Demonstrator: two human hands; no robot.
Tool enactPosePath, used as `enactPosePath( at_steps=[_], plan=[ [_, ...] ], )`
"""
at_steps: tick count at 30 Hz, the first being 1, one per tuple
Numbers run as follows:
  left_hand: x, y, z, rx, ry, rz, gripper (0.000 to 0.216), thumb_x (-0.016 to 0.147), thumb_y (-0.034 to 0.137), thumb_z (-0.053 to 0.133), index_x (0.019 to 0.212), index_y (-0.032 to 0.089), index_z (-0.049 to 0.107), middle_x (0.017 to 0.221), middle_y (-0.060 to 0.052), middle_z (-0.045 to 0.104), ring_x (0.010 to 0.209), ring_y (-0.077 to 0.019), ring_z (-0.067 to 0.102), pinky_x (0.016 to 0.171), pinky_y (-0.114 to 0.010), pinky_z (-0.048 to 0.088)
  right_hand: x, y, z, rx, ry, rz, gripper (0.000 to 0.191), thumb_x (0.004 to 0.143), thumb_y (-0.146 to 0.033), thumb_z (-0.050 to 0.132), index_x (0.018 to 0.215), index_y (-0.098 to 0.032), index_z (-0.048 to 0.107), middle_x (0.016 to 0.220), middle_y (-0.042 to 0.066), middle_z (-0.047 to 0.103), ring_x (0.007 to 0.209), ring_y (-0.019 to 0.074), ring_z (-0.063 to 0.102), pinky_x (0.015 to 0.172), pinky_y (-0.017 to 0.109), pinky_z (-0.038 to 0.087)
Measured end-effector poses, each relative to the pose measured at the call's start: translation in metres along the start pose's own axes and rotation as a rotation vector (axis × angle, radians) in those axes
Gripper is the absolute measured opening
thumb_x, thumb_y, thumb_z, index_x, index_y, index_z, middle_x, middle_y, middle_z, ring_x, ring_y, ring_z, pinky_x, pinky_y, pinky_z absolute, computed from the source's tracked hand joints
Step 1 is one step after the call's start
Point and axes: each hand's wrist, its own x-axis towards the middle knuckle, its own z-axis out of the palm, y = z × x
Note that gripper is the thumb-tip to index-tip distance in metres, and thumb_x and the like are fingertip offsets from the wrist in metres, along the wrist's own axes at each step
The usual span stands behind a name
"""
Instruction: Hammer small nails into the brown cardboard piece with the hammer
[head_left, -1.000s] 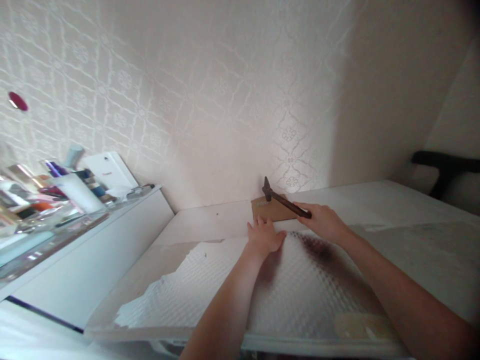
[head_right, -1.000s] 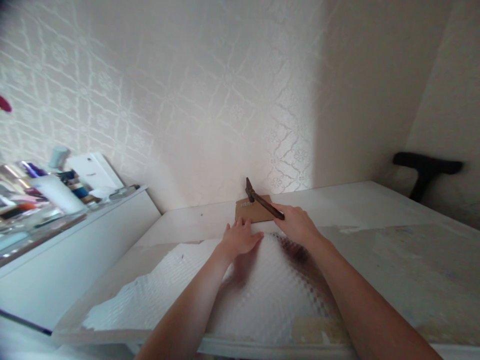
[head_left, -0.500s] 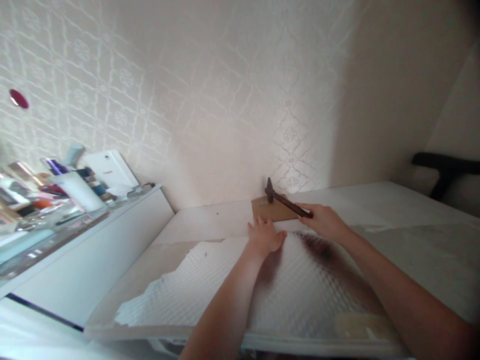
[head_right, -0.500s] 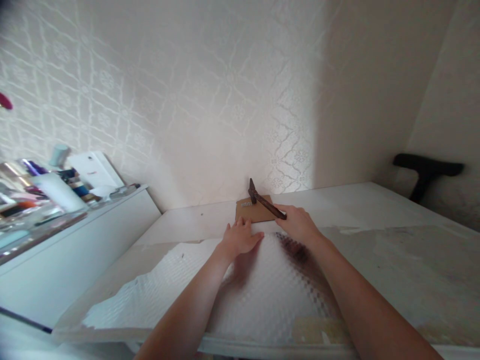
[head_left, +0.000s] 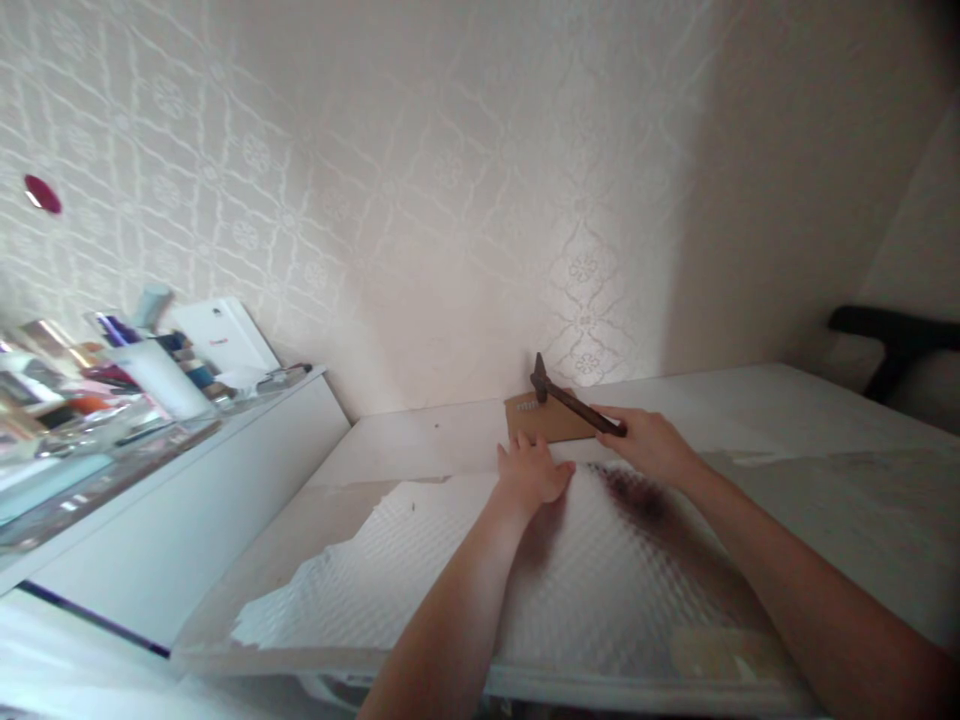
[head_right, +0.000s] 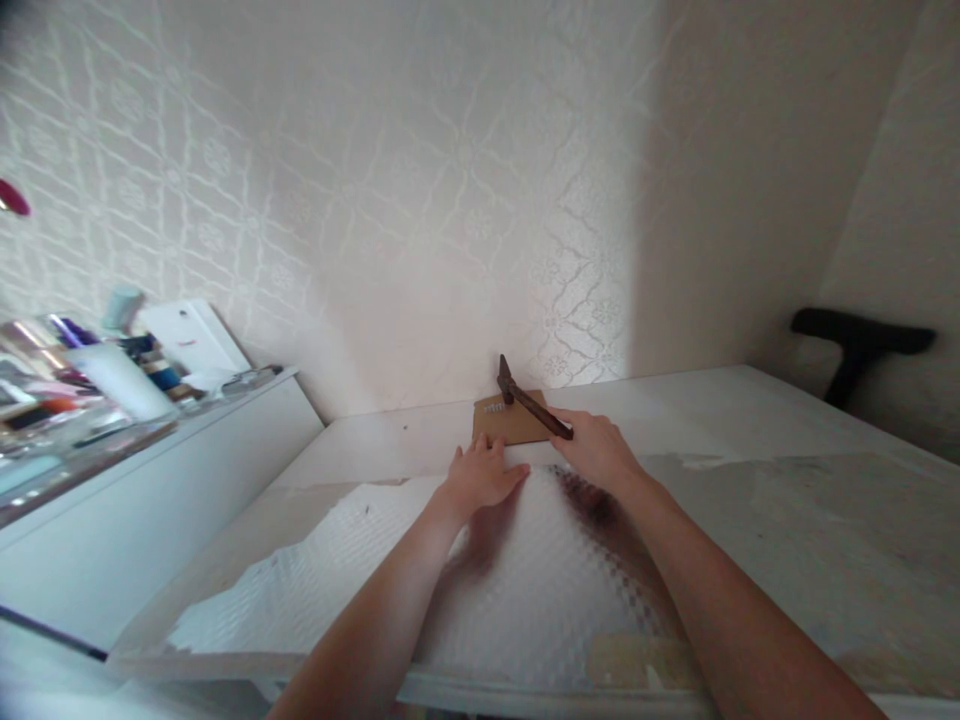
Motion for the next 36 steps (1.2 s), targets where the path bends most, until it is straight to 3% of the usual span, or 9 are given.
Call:
enactPosePath(
  at_steps=[8, 16, 21, 30, 36],
  plan=[
    [-0.0014, 0.0011, -0.0012, -0.002, 0.000, -0.006, 0.073, 0.085, 0.058, 0.025, 0.138, 0.008, 0.027, 0.142, -0.021, 0.026, 0.131, -0.0320, 0.023, 0.103, -0.048, 0.022, -0.0010, -0.0028, -0.0006, 0.002, 0.014, -0.001, 0.046, 0.077, -0.029, 0.049, 0.122, -0.026, 0.056, 0.082, 0.004, 0.070, 0.066, 0.0180, 0.062, 0.058, 0.024, 0.041],
    [0.0001, 0.0002, 0.0012, -0.007, 0.011, -0.007, 0.073, 0.084, 0.059, 0.026, 0.138, 0.010, 0.027, 0.142, -0.020, 0.027, 0.131, -0.0321, 0.025, 0.103, -0.049, 0.021, 0.0005, -0.0025, -0.0035, 0.022, 0.065, -0.008, 0.046, 0.077, -0.029, 0.050, 0.123, -0.026, 0.056, 0.089, 0.003, 0.070, 0.075, 0.0192, 0.063, 0.064, 0.025, 0.043],
    [0.0001, -0.0004, 0.0018, -0.016, 0.020, -0.009, 0.073, 0.084, 0.059, 0.026, 0.138, 0.009, 0.028, 0.143, -0.021, 0.025, 0.130, -0.0329, 0.025, 0.102, -0.049, 0.023, -0.0015, -0.0044, -0.0024, 0.011, 0.012, 0.028, 0.045, 0.077, -0.029, 0.050, 0.121, -0.024, 0.057, 0.078, 0.004, 0.070, 0.066, 0.0185, 0.062, 0.057, 0.024, 0.041],
    [-0.0004, 0.0011, -0.0005, -0.017, 0.003, -0.015, 0.072, 0.084, 0.059, 0.026, 0.137, 0.011, 0.028, 0.143, -0.020, 0.025, 0.131, -0.0318, 0.024, 0.102, -0.048, 0.024, -0.0016, -0.0056, -0.0019, 0.003, 0.056, 0.019, 0.047, 0.077, -0.032, 0.048, 0.123, -0.026, 0.055, 0.081, 0.004, 0.069, 0.065, 0.0185, 0.061, 0.060, 0.026, 0.040],
    [-0.0011, 0.0011, -0.0007, -0.002, 0.007, -0.012, 0.072, 0.085, 0.059, 0.025, 0.138, 0.010, 0.026, 0.143, -0.020, 0.025, 0.131, -0.0314, 0.024, 0.102, -0.047, 0.024, -0.0017, -0.0054, -0.0021, 0.006, 0.009, 0.010, 0.047, 0.076, -0.031, 0.049, 0.122, -0.025, 0.056, 0.077, 0.003, 0.069, 0.063, 0.0177, 0.060, 0.056, 0.025, 0.040]
  ],
)
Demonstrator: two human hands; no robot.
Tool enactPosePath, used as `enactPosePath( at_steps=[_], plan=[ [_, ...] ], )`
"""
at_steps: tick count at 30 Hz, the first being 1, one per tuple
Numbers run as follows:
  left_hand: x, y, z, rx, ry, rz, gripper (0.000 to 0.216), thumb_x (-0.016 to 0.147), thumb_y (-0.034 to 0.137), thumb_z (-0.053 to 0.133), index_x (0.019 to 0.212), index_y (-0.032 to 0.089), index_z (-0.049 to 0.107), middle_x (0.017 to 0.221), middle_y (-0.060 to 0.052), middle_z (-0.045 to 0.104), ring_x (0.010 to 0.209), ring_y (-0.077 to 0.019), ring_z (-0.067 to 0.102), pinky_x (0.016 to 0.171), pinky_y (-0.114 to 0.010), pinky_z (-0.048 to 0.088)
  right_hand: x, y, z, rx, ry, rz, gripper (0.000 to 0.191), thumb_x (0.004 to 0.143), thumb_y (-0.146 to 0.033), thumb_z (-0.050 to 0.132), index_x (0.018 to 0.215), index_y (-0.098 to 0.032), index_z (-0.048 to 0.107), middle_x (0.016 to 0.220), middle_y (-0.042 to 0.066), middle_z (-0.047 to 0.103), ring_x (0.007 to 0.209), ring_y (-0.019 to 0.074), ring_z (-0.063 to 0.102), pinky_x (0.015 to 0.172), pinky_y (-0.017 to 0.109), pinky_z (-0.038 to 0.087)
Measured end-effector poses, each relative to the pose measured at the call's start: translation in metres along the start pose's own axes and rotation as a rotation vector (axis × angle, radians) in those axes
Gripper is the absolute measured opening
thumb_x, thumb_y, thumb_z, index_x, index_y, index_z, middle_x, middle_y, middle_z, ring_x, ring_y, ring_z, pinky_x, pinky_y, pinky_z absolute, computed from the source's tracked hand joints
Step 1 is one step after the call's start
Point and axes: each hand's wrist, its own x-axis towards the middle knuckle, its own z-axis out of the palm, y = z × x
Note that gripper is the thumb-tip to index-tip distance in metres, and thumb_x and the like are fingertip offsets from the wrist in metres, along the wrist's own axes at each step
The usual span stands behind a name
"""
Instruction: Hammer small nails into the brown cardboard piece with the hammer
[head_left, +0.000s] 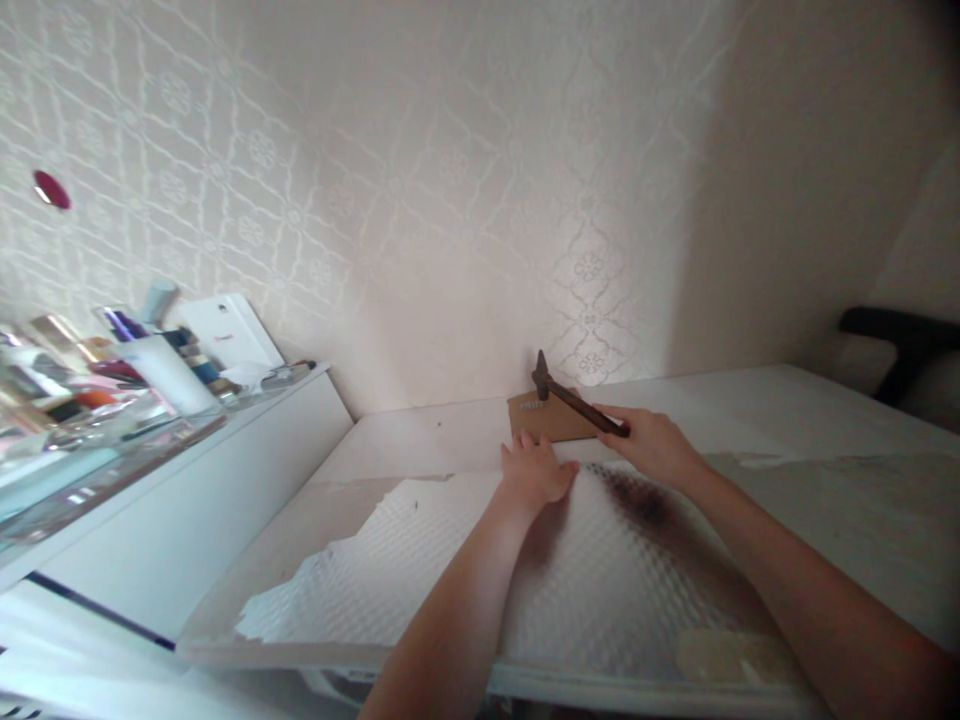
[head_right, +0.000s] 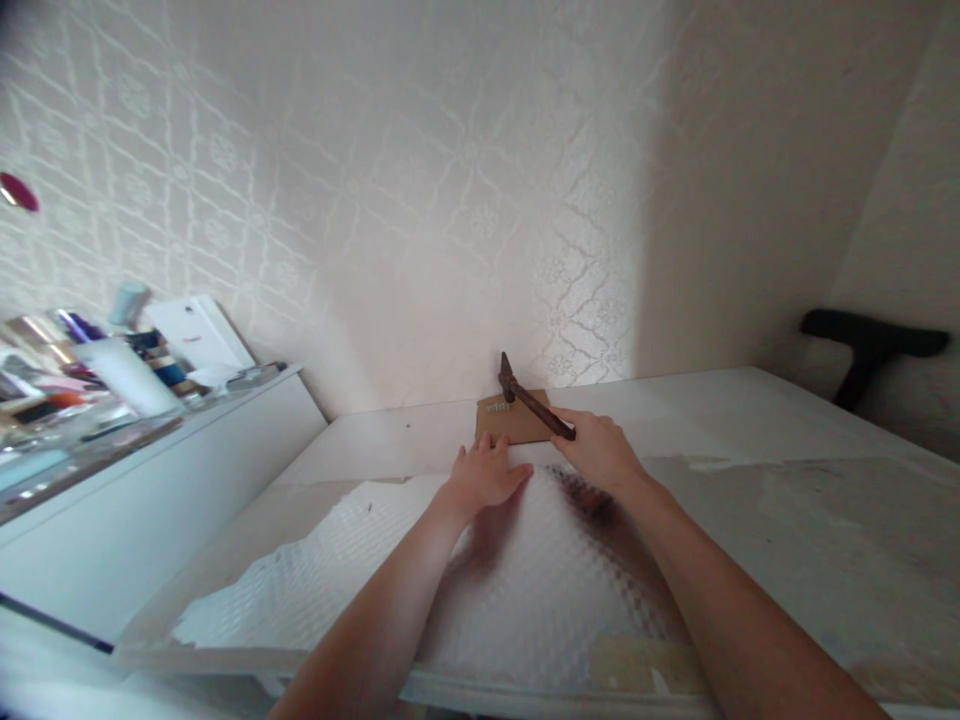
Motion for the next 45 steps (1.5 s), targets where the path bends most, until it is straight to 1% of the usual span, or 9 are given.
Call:
enactPosePath(
  at_steps=[6, 12, 18, 23, 29, 32, 36, 42, 45],
  plan=[
    [0.0010, -0.0006, 0.0012, -0.002, -0.002, 0.002, 0.073, 0.084, 0.060, 0.025, 0.138, 0.010, 0.025, 0.143, -0.020, 0.024, 0.132, -0.0319, 0.022, 0.102, -0.048, 0.022, 0.0001, -0.0004, -0.0026, 0.024, 0.044, -0.006, 0.047, 0.077, -0.031, 0.049, 0.123, -0.027, 0.055, 0.079, 0.003, 0.069, 0.066, 0.0180, 0.061, 0.059, 0.025, 0.041],
    [0.0011, -0.0007, 0.0019, -0.008, -0.010, -0.007, 0.072, 0.084, 0.060, 0.024, 0.138, 0.011, 0.025, 0.144, -0.019, 0.024, 0.132, -0.0320, 0.022, 0.102, -0.048, 0.022, 0.0003, 0.0008, -0.0006, -0.025, 0.003, 0.001, 0.047, 0.076, -0.031, 0.050, 0.122, -0.027, 0.056, 0.080, 0.003, 0.070, 0.067, 0.0183, 0.062, 0.059, 0.025, 0.041],
    [0.0007, -0.0004, 0.0012, -0.004, -0.003, 0.001, 0.072, 0.084, 0.059, 0.025, 0.137, 0.011, 0.028, 0.143, -0.020, 0.026, 0.131, -0.0325, 0.023, 0.102, -0.048, 0.022, 0.0011, 0.0010, -0.0016, 0.018, 0.046, -0.006, 0.046, 0.078, -0.032, 0.048, 0.123, -0.025, 0.056, 0.075, 0.003, 0.069, 0.062, 0.0168, 0.061, 0.057, 0.024, 0.040],
    [0.0005, -0.0005, 0.0013, -0.006, 0.006, 0.000, 0.071, 0.084, 0.059, 0.025, 0.137, 0.011, 0.028, 0.142, -0.020, 0.027, 0.130, -0.0321, 0.025, 0.102, -0.048, 0.023, 0.0012, 0.0013, -0.0011, 0.001, -0.003, 0.008, 0.046, 0.076, -0.031, 0.050, 0.121, -0.025, 0.057, 0.071, 0.002, 0.068, 0.058, 0.0162, 0.059, 0.053, 0.024, 0.038],
    [-0.0007, -0.0002, 0.0002, -0.010, 0.000, -0.003, 0.072, 0.084, 0.059, 0.025, 0.137, 0.011, 0.026, 0.143, -0.020, 0.026, 0.131, -0.0320, 0.024, 0.102, -0.048, 0.022, 0.0001, -0.0011, -0.0035, 0.076, 0.029, 0.031, 0.047, 0.078, -0.031, 0.048, 0.123, -0.025, 0.055, 0.068, 0.001, 0.067, 0.056, 0.0161, 0.059, 0.054, 0.024, 0.041],
    [-0.0006, -0.0002, 0.0004, -0.006, -0.009, -0.004, 0.072, 0.084, 0.059, 0.024, 0.138, 0.012, 0.026, 0.143, -0.019, 0.024, 0.131, -0.0320, 0.023, 0.102, -0.048, 0.021, 0.0001, 0.0005, -0.0028, 0.083, 0.002, 0.048, 0.047, 0.077, -0.032, 0.049, 0.123, -0.023, 0.056, 0.066, 0.001, 0.067, 0.054, 0.0154, 0.059, 0.053, 0.024, 0.041],
    [0.0003, -0.0007, 0.0014, -0.003, 0.003, 0.005, 0.072, 0.084, 0.060, 0.024, 0.137, 0.011, 0.027, 0.143, -0.019, 0.026, 0.130, -0.0324, 0.024, 0.102, -0.048, 0.022, 0.0007, 0.0025, -0.0026, 0.087, -0.035, 0.043, 0.047, 0.076, -0.032, 0.051, 0.122, -0.023, 0.057, 0.064, 0.000, 0.066, 0.052, 0.0147, 0.058, 0.051, 0.023, 0.040],
    [0.0002, 0.0001, 0.0001, -0.020, -0.010, -0.009, 0.071, 0.084, 0.059, 0.026, 0.137, 0.012, 0.028, 0.143, -0.019, 0.026, 0.132, -0.0322, 0.022, 0.102, -0.048, 0.022, 0.0004, 0.0005, -0.0054, 0.046, 0.004, 0.010, 0.047, 0.077, -0.031, 0.049, 0.123, -0.024, 0.056, 0.074, 0.002, 0.068, 0.059, 0.0165, 0.060, 0.054, 0.024, 0.040],
    [0.0000, 0.0001, -0.0001, -0.018, -0.011, -0.007, 0.072, 0.084, 0.059, 0.025, 0.138, 0.012, 0.026, 0.143, -0.019, 0.025, 0.132, -0.0315, 0.021, 0.103, -0.048, 0.022, 0.0000, 0.0017, -0.0075, 0.067, -0.034, 0.012, 0.045, 0.076, -0.030, 0.050, 0.120, -0.025, 0.058, 0.067, 0.001, 0.067, 0.055, 0.0157, 0.059, 0.052, 0.023, 0.039]
  ],
)
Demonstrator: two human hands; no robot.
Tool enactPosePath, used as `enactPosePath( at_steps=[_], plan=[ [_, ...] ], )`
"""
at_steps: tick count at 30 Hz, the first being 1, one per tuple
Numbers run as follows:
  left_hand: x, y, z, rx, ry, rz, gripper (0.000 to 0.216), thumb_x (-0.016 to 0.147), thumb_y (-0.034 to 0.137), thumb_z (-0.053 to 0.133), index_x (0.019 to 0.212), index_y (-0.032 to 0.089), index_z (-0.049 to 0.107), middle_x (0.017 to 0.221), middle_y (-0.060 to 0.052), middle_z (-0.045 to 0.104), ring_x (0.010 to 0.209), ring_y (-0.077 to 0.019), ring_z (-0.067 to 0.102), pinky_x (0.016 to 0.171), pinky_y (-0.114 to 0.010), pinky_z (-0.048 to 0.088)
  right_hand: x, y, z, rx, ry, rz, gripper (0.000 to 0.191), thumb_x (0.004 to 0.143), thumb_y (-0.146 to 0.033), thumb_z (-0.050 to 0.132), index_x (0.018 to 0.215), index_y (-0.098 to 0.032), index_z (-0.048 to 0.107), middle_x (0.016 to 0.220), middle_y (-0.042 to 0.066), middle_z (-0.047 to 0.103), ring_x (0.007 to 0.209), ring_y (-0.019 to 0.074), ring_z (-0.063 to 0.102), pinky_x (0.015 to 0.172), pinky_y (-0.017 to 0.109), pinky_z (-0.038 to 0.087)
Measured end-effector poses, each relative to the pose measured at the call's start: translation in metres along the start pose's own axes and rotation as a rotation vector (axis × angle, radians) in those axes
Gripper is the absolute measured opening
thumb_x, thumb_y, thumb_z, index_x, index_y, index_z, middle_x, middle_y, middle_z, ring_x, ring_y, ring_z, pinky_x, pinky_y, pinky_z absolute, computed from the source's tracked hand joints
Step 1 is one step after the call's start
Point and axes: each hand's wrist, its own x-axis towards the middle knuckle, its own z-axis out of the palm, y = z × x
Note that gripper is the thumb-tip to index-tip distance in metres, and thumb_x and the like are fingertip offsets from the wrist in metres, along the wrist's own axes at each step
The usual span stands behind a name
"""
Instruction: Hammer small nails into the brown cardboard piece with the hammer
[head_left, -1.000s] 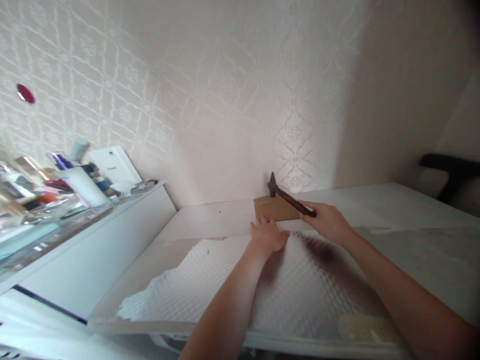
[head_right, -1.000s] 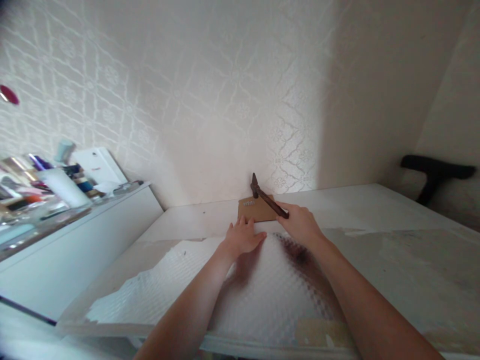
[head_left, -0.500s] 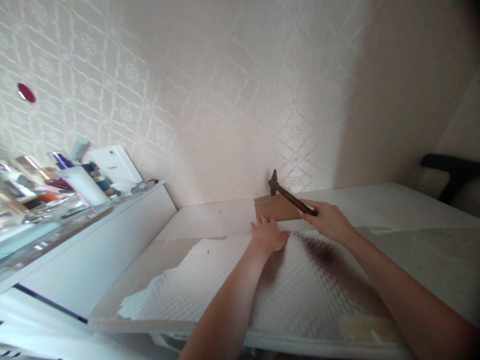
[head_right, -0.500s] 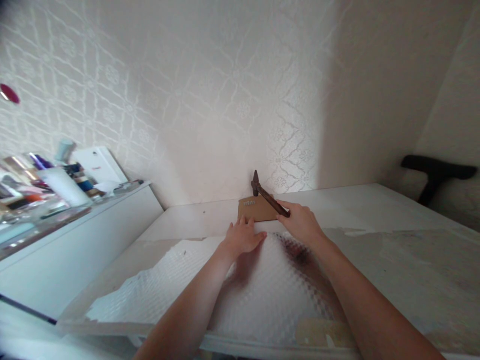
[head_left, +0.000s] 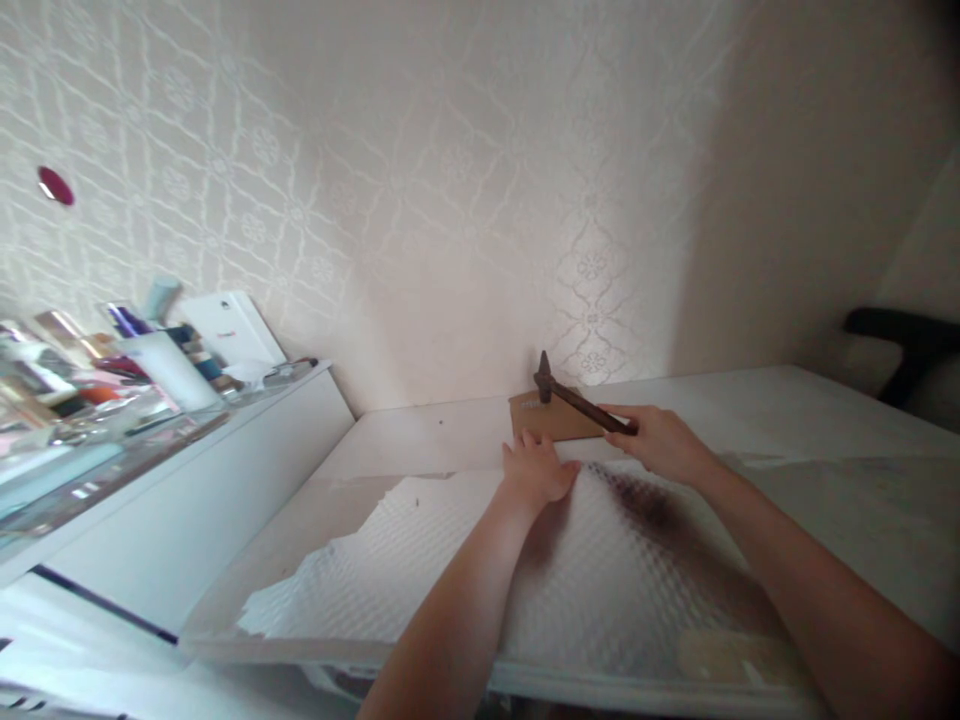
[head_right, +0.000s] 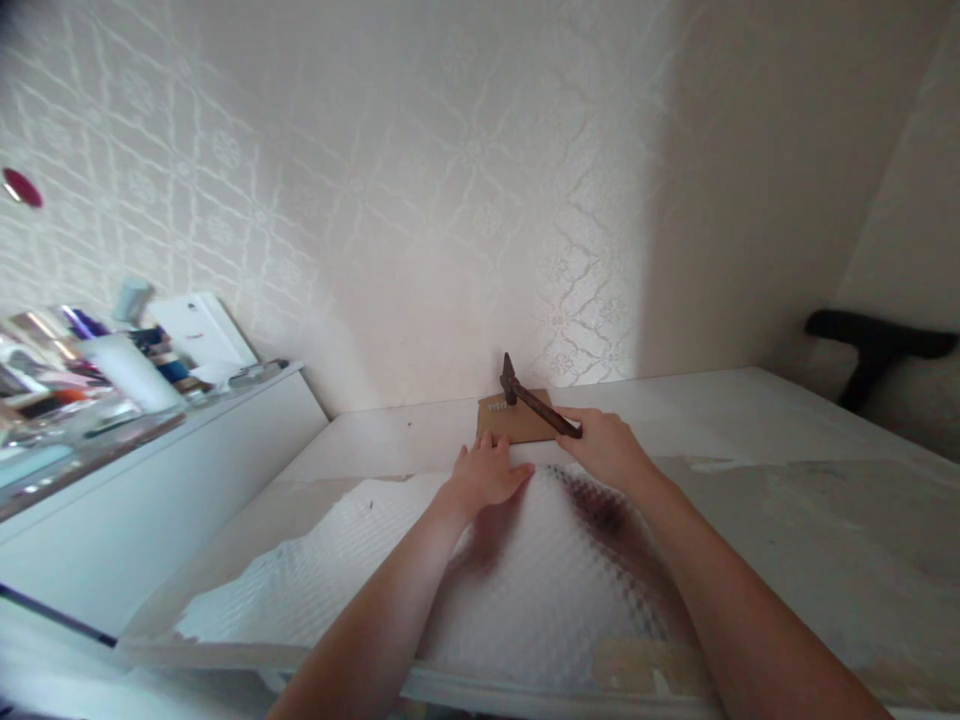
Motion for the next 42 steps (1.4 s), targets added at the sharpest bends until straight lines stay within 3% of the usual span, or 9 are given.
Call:
enactPosePath(
  at_steps=[7, 13, 18, 24, 30, 36, 42],
  plan=[
    [0.0001, -0.0013, 0.0013, 0.002, 0.004, 0.008, 0.072, 0.084, 0.059, 0.024, 0.138, 0.012, 0.025, 0.143, -0.019, 0.025, 0.132, -0.0317, 0.022, 0.103, -0.048, 0.021, -0.0016, -0.0037, -0.0020, -0.037, 0.043, 0.003, 0.047, 0.076, -0.030, 0.050, 0.123, -0.025, 0.056, 0.064, 0.001, 0.066, 0.052, 0.0153, 0.057, 0.051, 0.023, 0.038],
    [-0.0004, -0.0010, 0.0017, 0.008, 0.015, 0.017, 0.072, 0.084, 0.059, 0.025, 0.136, 0.010, 0.029, 0.142, -0.021, 0.026, 0.131, -0.0324, 0.024, 0.102, -0.048, 0.023, -0.0010, -0.0017, -0.0045, 0.022, -0.022, 0.009, 0.045, 0.076, -0.031, 0.051, 0.120, -0.024, 0.059, 0.060, 0.001, 0.064, 0.052, 0.0164, 0.058, 0.051, 0.024, 0.039],
    [0.0004, -0.0015, 0.0040, 0.010, 0.031, 0.019, 0.073, 0.084, 0.060, 0.023, 0.138, 0.009, 0.026, 0.143, -0.021, 0.025, 0.130, -0.0325, 0.025, 0.102, -0.048, 0.023, -0.0012, -0.0047, -0.0040, -0.025, 0.030, 0.026, 0.048, 0.076, -0.031, 0.050, 0.123, -0.024, 0.056, 0.063, 0.002, 0.065, 0.055, 0.0178, 0.059, 0.052, 0.025, 0.038],
    [0.0011, -0.0016, 0.0028, 0.005, 0.022, 0.019, 0.071, 0.084, 0.059, 0.025, 0.136, 0.011, 0.029, 0.142, -0.020, 0.026, 0.130, -0.0327, 0.025, 0.101, -0.048, 0.024, -0.0013, -0.0022, -0.0063, 0.055, -0.028, -0.006, 0.045, 0.076, -0.030, 0.051, 0.119, -0.025, 0.059, 0.058, -0.001, 0.063, 0.050, 0.0144, 0.056, 0.050, 0.023, 0.037],
    [-0.0004, -0.0007, 0.0017, 0.006, 0.020, 0.014, 0.072, 0.084, 0.058, 0.027, 0.137, 0.009, 0.029, 0.142, -0.021, 0.026, 0.130, -0.0327, 0.025, 0.102, -0.047, 0.024, -0.0031, -0.0065, -0.0047, -0.004, 0.057, -0.006, 0.047, 0.076, -0.030, 0.051, 0.122, -0.023, 0.057, 0.059, 0.000, 0.062, 0.049, 0.0135, 0.054, 0.049, 0.022, 0.036],
    [-0.0001, -0.0014, 0.0025, 0.003, 0.023, 0.019, 0.072, 0.085, 0.059, 0.025, 0.137, 0.009, 0.027, 0.142, -0.021, 0.026, 0.131, -0.0318, 0.024, 0.102, -0.048, 0.023, -0.0014, 0.0012, -0.0065, 0.081, -0.015, 0.016, 0.046, 0.076, -0.031, 0.052, 0.121, -0.023, 0.058, 0.057, -0.001, 0.062, 0.042, 0.0116, 0.050, 0.045, 0.022, 0.034],
    [-0.0004, -0.0002, 0.0013, 0.002, 0.024, 0.017, 0.071, 0.085, 0.058, 0.027, 0.137, 0.009, 0.028, 0.142, -0.021, 0.026, 0.130, -0.0321, 0.025, 0.102, -0.047, 0.024, -0.0007, 0.0002, -0.0039, 0.039, 0.055, 0.020, 0.047, 0.077, -0.033, 0.051, 0.122, -0.025, 0.056, 0.060, 0.000, 0.063, 0.044, 0.0125, 0.052, 0.047, 0.022, 0.036]
  ],
)
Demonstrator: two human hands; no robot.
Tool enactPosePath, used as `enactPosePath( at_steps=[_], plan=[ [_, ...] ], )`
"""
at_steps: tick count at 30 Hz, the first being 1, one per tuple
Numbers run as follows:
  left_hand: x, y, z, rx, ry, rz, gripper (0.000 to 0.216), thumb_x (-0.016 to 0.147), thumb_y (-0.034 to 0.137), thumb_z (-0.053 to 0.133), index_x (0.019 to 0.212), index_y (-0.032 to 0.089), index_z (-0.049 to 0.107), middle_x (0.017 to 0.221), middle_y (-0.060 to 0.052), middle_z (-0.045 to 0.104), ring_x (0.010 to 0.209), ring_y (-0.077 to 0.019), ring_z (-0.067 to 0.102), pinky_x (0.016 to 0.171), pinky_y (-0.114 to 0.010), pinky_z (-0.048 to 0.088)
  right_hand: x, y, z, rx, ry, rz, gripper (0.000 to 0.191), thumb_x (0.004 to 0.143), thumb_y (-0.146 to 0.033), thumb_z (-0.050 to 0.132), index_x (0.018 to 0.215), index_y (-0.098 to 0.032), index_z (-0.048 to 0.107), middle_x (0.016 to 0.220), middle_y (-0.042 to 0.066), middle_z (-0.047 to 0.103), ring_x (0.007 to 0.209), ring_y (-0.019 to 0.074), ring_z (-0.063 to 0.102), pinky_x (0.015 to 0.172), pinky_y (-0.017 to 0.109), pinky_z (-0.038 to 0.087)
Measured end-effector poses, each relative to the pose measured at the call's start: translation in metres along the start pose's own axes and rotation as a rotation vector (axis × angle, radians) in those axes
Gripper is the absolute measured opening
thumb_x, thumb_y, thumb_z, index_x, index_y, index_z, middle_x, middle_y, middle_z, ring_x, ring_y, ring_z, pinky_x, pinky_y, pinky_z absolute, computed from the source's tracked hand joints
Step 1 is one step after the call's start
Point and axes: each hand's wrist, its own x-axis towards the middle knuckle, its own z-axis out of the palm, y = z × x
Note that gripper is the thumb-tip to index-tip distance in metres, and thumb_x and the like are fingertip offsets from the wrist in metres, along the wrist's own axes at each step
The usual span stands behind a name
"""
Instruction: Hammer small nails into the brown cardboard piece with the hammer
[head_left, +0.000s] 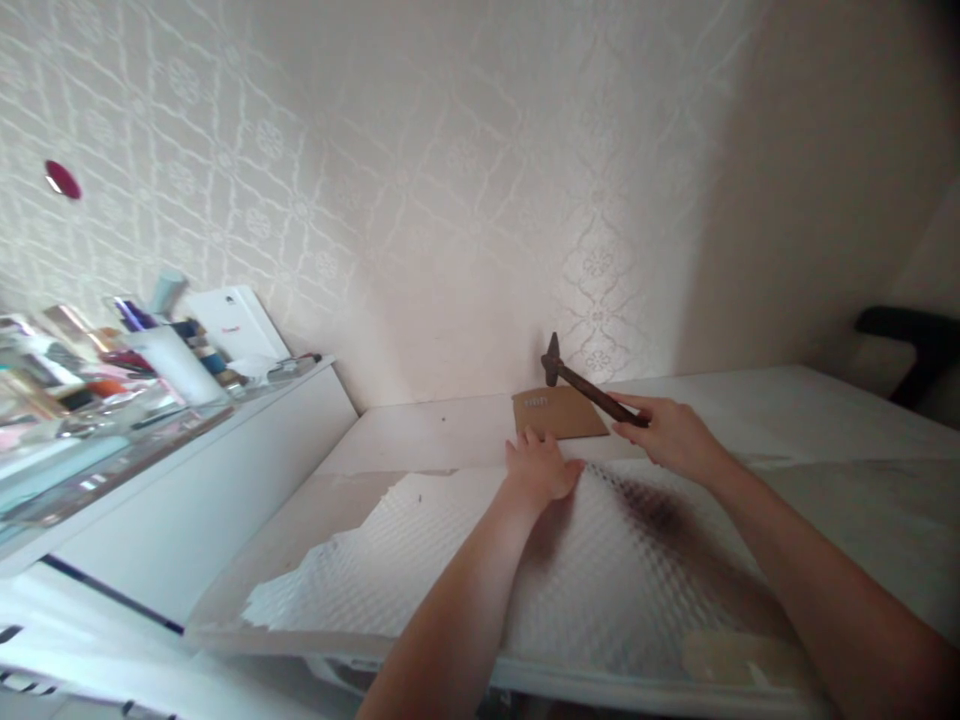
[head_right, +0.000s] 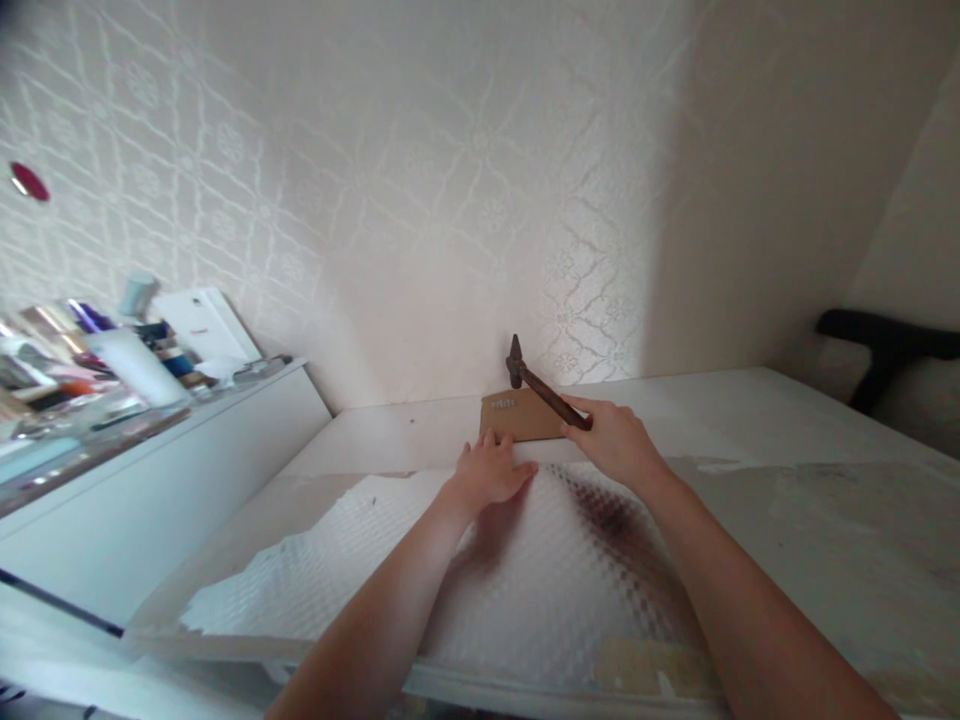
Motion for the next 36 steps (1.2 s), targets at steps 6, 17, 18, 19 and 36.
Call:
enactPosePath(
  at_steps=[6, 17, 18, 19, 36],
  plan=[
    [0.000, 0.000, -0.001, -0.004, -0.029, -0.013, 0.073, 0.085, 0.058, 0.027, 0.138, 0.010, 0.026, 0.143, -0.021, 0.023, 0.131, -0.0324, 0.023, 0.102, -0.048, 0.022, 0.001, 0.003, 0.004, -0.018, -0.046, 0.045, 0.046, 0.075, -0.031, 0.052, 0.120, -0.023, 0.058, 0.061, 0.001, 0.064, 0.045, 0.0126, 0.053, 0.047, 0.023, 0.036],
    [0.001, 0.000, 0.001, 0.000, 0.012, 0.001, 0.070, 0.084, 0.058, 0.027, 0.136, 0.010, 0.031, 0.141, -0.020, 0.029, 0.130, -0.0325, 0.026, 0.100, -0.047, 0.026, 0.001, 0.002, 0.001, 0.142, -0.143, 0.068, 0.049, 0.075, -0.030, 0.051, 0.123, -0.021, 0.056, 0.055, -0.002, 0.059, 0.035, 0.0101, 0.045, 0.039, 0.022, 0.032],
    [0.000, 0.000, 0.001, 0.001, 0.012, 0.002, 0.070, 0.084, 0.058, 0.027, 0.136, 0.010, 0.031, 0.141, -0.020, 0.029, 0.130, -0.0325, 0.026, 0.100, -0.047, 0.026, 0.001, 0.002, 0.001, 0.163, -0.153, 0.072, 0.049, 0.076, -0.031, 0.050, 0.124, -0.021, 0.055, 0.054, -0.002, 0.059, 0.034, 0.0102, 0.045, 0.038, 0.022, 0.032],
    [0.000, 0.000, 0.001, 0.002, 0.010, 0.002, 0.070, 0.084, 0.058, 0.027, 0.135, 0.011, 0.031, 0.141, -0.020, 0.029, 0.130, -0.0324, 0.026, 0.100, -0.047, 0.026, 0.001, 0.002, 0.001, 0.162, -0.146, 0.068, 0.050, 0.076, -0.032, 0.050, 0.124, -0.021, 0.054, 0.054, -0.002, 0.059, 0.035, 0.0105, 0.045, 0.038, 0.022, 0.032],
    [-0.001, 0.001, -0.001, 0.006, -0.009, -0.005, 0.070, 0.084, 0.058, 0.025, 0.136, 0.010, 0.029, 0.142, -0.020, 0.028, 0.130, -0.0316, 0.025, 0.102, -0.047, 0.023, -0.002, -0.007, 0.003, -0.071, 0.011, -0.035, 0.047, 0.076, -0.033, 0.051, 0.122, -0.025, 0.057, 0.070, 0.003, 0.067, 0.059, 0.0172, 0.059, 0.054, 0.024, 0.039]
  ],
)
